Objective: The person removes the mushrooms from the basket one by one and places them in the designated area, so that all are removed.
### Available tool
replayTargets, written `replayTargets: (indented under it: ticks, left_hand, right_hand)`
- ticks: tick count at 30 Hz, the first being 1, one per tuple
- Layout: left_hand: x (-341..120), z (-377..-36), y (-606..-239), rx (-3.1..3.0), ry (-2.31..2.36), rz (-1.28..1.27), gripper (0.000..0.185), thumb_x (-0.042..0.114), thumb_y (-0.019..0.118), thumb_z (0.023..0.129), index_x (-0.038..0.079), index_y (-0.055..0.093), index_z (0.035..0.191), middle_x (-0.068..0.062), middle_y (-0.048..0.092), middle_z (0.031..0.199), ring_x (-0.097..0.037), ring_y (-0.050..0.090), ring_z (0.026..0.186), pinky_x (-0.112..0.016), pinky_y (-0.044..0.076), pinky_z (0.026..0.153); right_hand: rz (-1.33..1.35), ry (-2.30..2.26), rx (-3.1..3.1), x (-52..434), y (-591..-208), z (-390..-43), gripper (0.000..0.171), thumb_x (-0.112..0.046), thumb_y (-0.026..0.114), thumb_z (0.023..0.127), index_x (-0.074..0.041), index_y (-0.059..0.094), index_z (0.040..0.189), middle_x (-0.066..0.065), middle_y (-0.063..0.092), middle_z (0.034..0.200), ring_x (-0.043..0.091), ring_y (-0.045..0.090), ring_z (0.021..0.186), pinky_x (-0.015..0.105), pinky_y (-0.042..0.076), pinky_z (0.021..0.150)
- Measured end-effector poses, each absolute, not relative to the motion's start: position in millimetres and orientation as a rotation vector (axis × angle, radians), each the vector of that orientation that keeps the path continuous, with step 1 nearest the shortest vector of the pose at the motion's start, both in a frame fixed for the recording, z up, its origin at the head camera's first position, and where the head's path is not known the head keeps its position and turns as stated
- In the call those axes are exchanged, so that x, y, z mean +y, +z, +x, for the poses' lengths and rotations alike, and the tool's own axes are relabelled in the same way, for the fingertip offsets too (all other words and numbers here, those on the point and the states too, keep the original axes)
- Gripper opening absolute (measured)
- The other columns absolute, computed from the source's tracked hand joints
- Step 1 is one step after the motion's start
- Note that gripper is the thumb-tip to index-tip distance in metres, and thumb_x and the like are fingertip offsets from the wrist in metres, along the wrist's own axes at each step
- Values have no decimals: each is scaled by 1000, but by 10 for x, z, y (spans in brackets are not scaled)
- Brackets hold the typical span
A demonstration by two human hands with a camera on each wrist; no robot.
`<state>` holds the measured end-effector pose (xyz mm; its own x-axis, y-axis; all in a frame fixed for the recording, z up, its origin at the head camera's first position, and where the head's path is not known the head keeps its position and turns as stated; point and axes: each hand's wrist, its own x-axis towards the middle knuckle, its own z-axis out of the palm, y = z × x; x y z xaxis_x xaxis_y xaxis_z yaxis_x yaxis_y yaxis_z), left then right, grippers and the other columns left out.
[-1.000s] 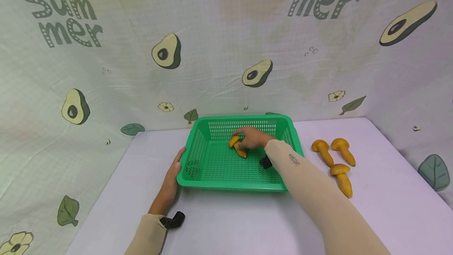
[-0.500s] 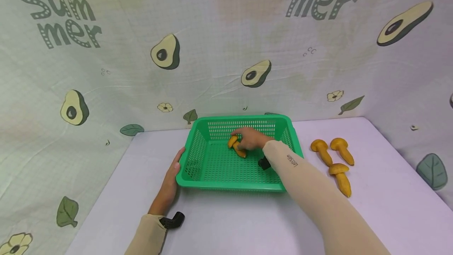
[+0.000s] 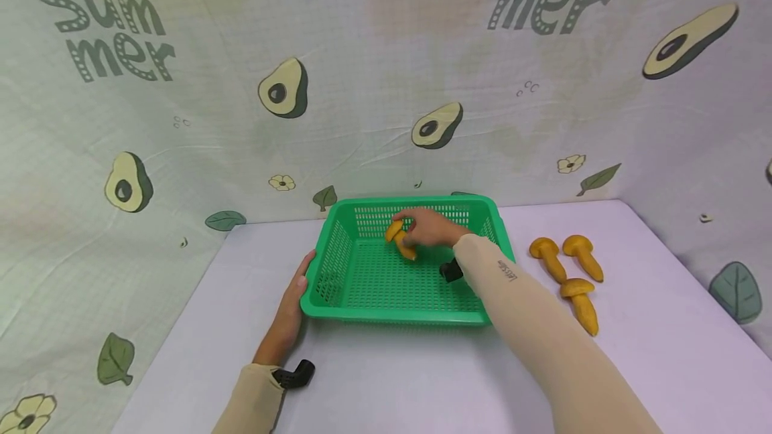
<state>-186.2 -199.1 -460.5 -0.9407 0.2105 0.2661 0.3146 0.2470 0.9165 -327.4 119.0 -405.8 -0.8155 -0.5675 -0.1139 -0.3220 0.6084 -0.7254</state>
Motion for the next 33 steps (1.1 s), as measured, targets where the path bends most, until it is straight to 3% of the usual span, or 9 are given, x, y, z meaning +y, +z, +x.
replayTargets:
  ticks: [4, 8, 12, 20, 28, 33]
  left_hand:
    - [-2035, -1969, -4816, -2385, -1792, -515, 51, 33, 23, 111, 22, 23, 161, 0, 20, 165, -20, 13, 151, -54, 8, 120]
    - [-2040, -1969, -4827, -2377, -1807, -512, 50, 35, 24, 111, 24, 24, 160, 2, 21, 164, -19, 13, 151, -55, 8, 119]
    - [-2034, -1955, -4804, -2391, -1806, -490, 50, 32, 22, 112, 22, 23, 161, 1, 20, 165, -19, 13, 151, -54, 9, 120]
    - [-1972, -1806, -4506, -2419, -1832, -487, 51, 21, 23, 111, 6, 20, 160, -10, 18, 165, -28, 12, 151, -57, 9, 119]
    - [-1967, -1779, -4456, -2417, -1838, -499, 51, 22, 24, 111, 6, 21, 160, -10, 19, 165, -27, 13, 151, -56, 10, 119]
    - [-1966, -1780, -4459, -2418, -1836, -494, 51, 24, 24, 111, 8, 21, 160, -8, 19, 165, -26, 13, 151, -55, 10, 119]
  right_hand:
    - [-685, -1110, 2474, 1215, -4031, -3264, 61, -12, 70, 91, -8, 49, 148, 10, 69, 102, 22, 64, 85, 36, 51, 68]
    - [-671, -1167, 2442, 1202, -4001, -3253, 60, -13, 69, 92, -7, 48, 148, 12, 69, 102, 23, 65, 85, 39, 54, 72]
    - [-655, -1198, 2406, 1180, -3984, -3248, 60, -14, 69, 93, -9, 47, 149, 14, 68, 105, 23, 67, 90, 44, 57, 80]
    - [-671, -1251, 2403, 1148, -3929, -3214, 61, -10, 68, 92, -7, 46, 149, 19, 63, 106, 25, 65, 88, 50, 57, 79]
    - [-625, -1300, 2403, 1184, -3873, -3224, 62, -11, 65, 92, -10, 45, 151, 18, 61, 106, 28, 64, 88, 57, 54, 83]
    - [-659, -1327, 2418, 1211, -3791, -3209, 63, -10, 65, 92, -7, 44, 151, 20, 61, 106, 29, 63, 88, 52, 56, 78]
